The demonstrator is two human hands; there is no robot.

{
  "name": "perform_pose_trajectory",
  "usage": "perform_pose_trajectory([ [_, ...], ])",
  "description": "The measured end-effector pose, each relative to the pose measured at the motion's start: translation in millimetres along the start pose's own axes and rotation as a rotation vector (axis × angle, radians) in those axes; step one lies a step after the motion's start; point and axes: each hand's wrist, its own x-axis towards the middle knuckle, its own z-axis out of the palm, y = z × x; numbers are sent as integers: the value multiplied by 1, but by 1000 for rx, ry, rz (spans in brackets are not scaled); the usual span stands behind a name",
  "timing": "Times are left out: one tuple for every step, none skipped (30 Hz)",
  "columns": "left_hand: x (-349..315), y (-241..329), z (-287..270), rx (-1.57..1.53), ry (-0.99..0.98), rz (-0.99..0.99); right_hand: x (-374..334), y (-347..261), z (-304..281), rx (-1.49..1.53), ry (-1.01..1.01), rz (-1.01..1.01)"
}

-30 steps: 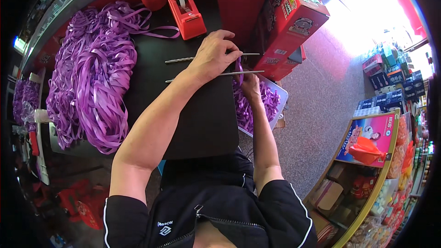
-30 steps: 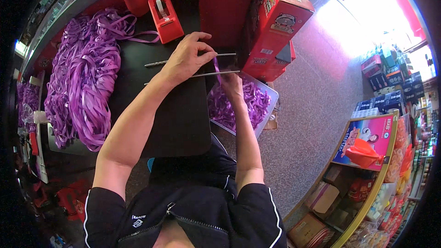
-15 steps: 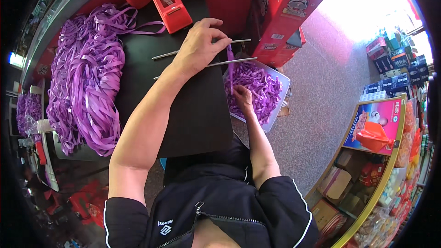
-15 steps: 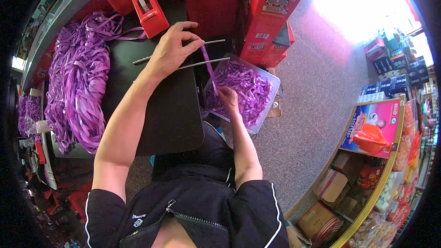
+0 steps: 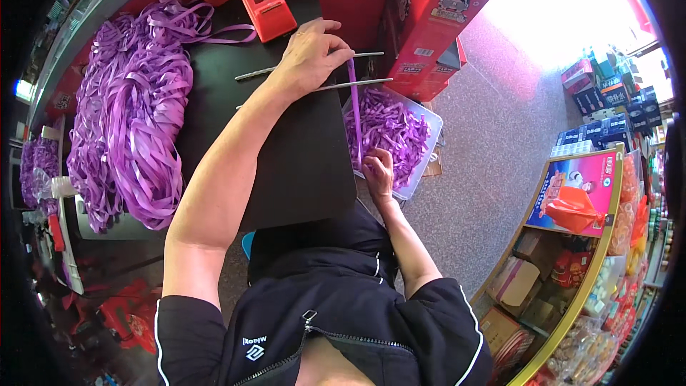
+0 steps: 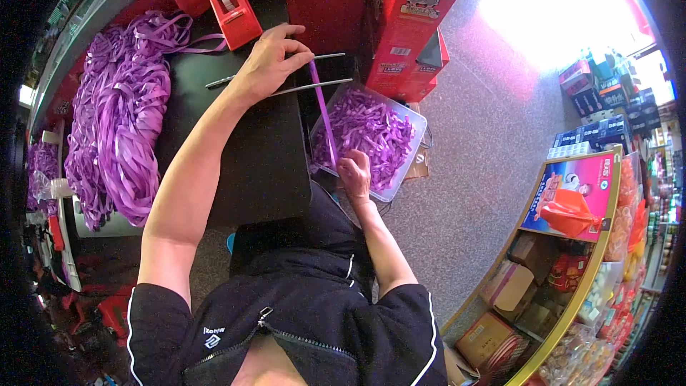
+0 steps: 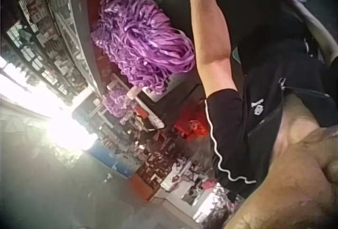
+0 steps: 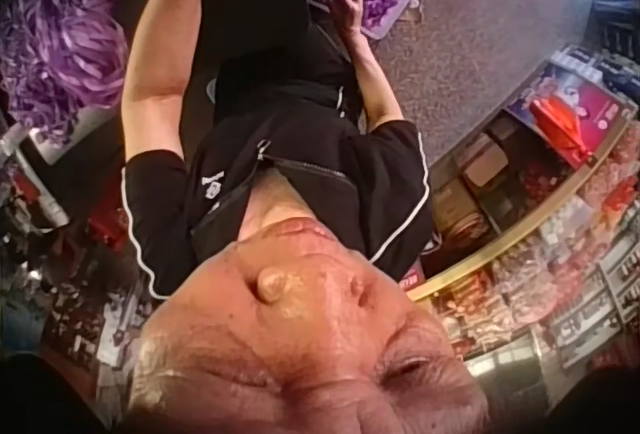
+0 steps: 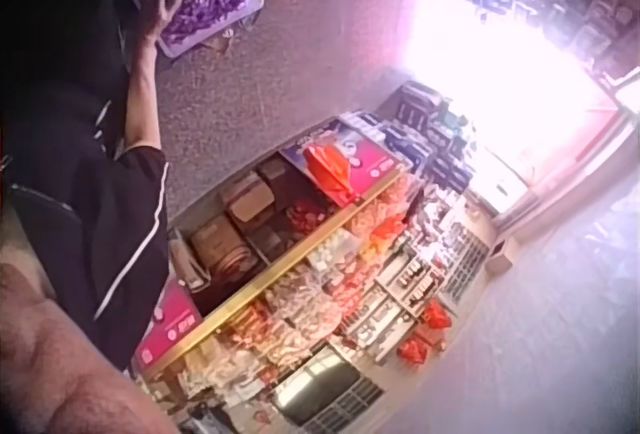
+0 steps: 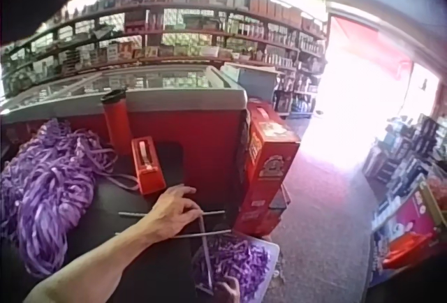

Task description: Measuring and cutting purple ribbons using metal rods as a length guide.

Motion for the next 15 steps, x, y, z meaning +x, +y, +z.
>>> perform_pose_trajectory([
  [1,-2,1,24,-14,1,-5,-2,-6,35,2,49],
  [1,-3,1,49,-28,2,-9,-5,-10,56,5,73],
  [0,-4,1,44,-21,1,-11,-11,-18,50,2,66],
  [-1,-4,2,66,-18,-1,-13,-18,-26,61,-45,12],
  [-2,-5,2,88,-15,-4,-15,-24,-33,72,-92,-42],
  [-2,-6,2,82,-7,-3,-15,-32,-42,75,-143,-53],
  [-2,-7,2,95,-17,-17,-18,-37,-48,68,-146,-59],
  [-1,-8,2,108,-27,-32,-21,-42,-52,72,-176,-47],
  [0,-8,3,103,-19,-28,-25,-46,-57,75,-202,-35],
  [1,-8,3,103,-37,-27,-31,-48,-62,109,-206,5],
  [3,-8,3,103,-55,-26,-36,-51,-68,101,-206,-1],
  [2,-8,3,99,-49,-25,-41,-56,-72,106,-216,0],
  [2,-8,3,108,-56,-27,-46,-61,-76,111,-226,1],
  [2,-8,3,116,-62,-30,-51,-67,-81,92,-206,52],
  [2,-11,4,113,-57,-32,-52,-73,-86,89,-210,47],
])
